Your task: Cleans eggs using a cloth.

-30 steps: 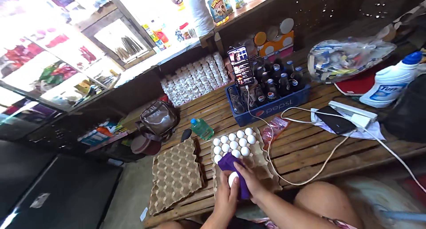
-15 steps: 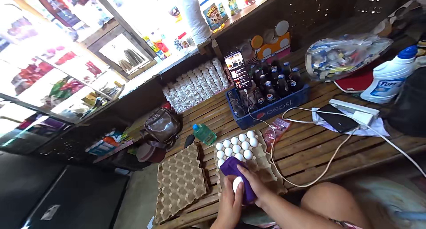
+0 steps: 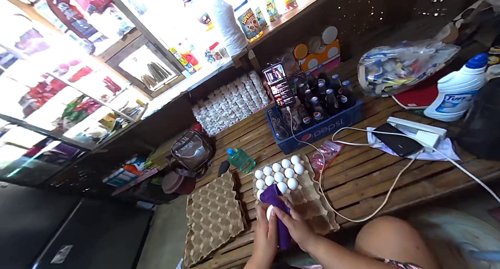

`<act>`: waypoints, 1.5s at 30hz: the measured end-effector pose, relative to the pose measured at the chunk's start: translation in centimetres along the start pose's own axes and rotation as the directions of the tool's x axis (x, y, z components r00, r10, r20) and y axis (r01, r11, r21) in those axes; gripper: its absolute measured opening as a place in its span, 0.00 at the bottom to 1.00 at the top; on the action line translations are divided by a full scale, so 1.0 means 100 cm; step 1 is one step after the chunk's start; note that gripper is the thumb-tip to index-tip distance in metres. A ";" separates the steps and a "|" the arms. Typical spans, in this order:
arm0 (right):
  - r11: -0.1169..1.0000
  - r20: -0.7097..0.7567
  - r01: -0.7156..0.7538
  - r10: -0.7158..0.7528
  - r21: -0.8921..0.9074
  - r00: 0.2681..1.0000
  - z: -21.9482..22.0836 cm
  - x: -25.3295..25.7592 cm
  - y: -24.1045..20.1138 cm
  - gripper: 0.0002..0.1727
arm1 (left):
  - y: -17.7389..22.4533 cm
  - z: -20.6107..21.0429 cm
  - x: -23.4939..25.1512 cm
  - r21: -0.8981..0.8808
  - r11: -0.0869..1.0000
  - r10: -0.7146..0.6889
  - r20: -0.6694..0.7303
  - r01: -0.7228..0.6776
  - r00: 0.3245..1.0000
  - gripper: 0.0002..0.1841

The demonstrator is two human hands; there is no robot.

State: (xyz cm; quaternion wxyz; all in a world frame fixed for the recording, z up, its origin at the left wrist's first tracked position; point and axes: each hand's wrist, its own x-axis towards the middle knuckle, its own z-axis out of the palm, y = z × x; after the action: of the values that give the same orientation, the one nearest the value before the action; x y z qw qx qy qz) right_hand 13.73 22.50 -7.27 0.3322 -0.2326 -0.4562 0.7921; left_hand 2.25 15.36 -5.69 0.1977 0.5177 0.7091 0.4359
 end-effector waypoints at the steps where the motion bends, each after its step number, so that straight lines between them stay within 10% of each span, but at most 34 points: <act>1: 0.997 -0.045 -0.058 0.060 0.048 0.997 -0.001 0.000 -0.005 0.30 | 0.003 0.000 -0.003 0.040 0.999 0.004 0.042 -0.006 0.999 0.26; 6: 0.942 -0.068 -0.247 0.269 0.226 0.961 -0.007 0.007 -0.010 0.30 | 0.010 -0.001 -0.009 0.140 0.986 0.065 0.152 -0.087 0.986 0.25; 15: 0.942 0.133 0.226 -0.198 -0.246 0.971 0.004 -0.004 0.009 0.32 | -0.001 0.002 0.006 -0.368 0.923 -0.149 -0.078 0.111 0.986 0.26; 22: 0.973 -0.099 -0.164 0.182 0.163 0.978 -0.008 0.007 -0.015 0.24 | 0.001 0.006 -0.006 -0.163 0.986 0.007 0.183 0.023 0.983 0.19; 35: 0.999 0.053 0.046 -0.047 0.024 0.998 0.002 -0.002 0.004 0.34 | 0.001 -0.001 0.014 -0.425 0.897 -0.189 -0.111 0.125 0.976 0.19; 45: 0.965 -0.145 -0.079 0.118 0.249 0.982 -0.004 0.006 -0.009 0.28 | 0.001 -0.006 0.014 -0.305 0.952 0.086 0.148 -0.038 0.985 0.19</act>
State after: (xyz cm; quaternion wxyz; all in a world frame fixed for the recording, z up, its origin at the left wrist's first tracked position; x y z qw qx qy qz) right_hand 13.87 23.45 -6.74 0.3536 -0.2750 -0.3162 0.8363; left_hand 1.33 16.42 -5.10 0.3167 0.5368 0.5996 0.5020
